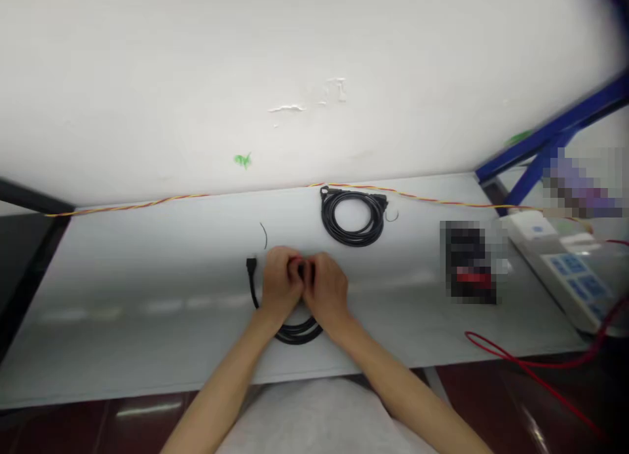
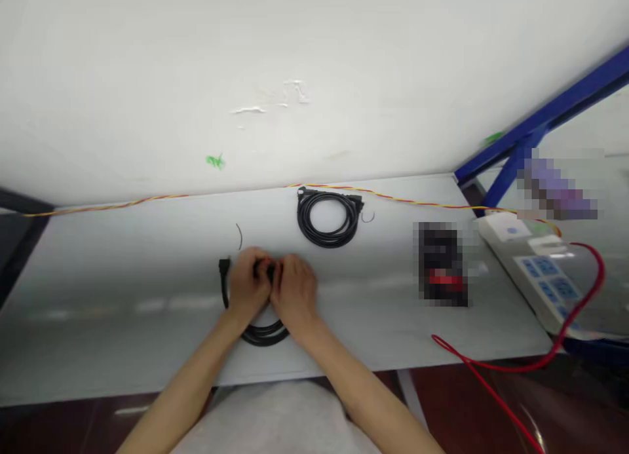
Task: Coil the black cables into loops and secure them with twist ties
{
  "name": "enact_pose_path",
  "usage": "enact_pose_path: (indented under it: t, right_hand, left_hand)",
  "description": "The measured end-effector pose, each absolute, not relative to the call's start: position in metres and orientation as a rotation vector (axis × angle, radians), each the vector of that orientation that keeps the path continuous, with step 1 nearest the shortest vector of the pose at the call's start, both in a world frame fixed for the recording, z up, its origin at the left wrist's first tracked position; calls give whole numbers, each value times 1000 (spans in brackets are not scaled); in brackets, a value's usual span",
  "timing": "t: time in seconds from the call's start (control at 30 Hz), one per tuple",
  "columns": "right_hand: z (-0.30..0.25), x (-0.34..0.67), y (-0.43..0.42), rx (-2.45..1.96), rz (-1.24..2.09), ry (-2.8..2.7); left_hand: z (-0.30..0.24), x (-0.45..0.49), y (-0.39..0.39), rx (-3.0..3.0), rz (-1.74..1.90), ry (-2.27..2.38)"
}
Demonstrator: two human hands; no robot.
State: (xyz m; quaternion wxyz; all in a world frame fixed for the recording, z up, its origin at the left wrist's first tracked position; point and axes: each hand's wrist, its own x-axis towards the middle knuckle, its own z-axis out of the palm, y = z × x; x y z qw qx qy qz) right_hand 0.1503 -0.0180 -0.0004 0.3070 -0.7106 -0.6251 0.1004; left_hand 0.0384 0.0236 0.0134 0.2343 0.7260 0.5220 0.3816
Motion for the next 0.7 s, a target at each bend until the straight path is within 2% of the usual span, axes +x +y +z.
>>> enact_pose_path:
  t: [0.33, 0.7]
  right_hand:
    - [2, 150, -15, -1893, 399, -1428]
    - [6, 151, -13, -1915, 458, -1374]
  left_hand:
    - [23, 33, 20, 2079, 1165, 1251]
    - [34, 24, 19, 2078, 915, 1184]
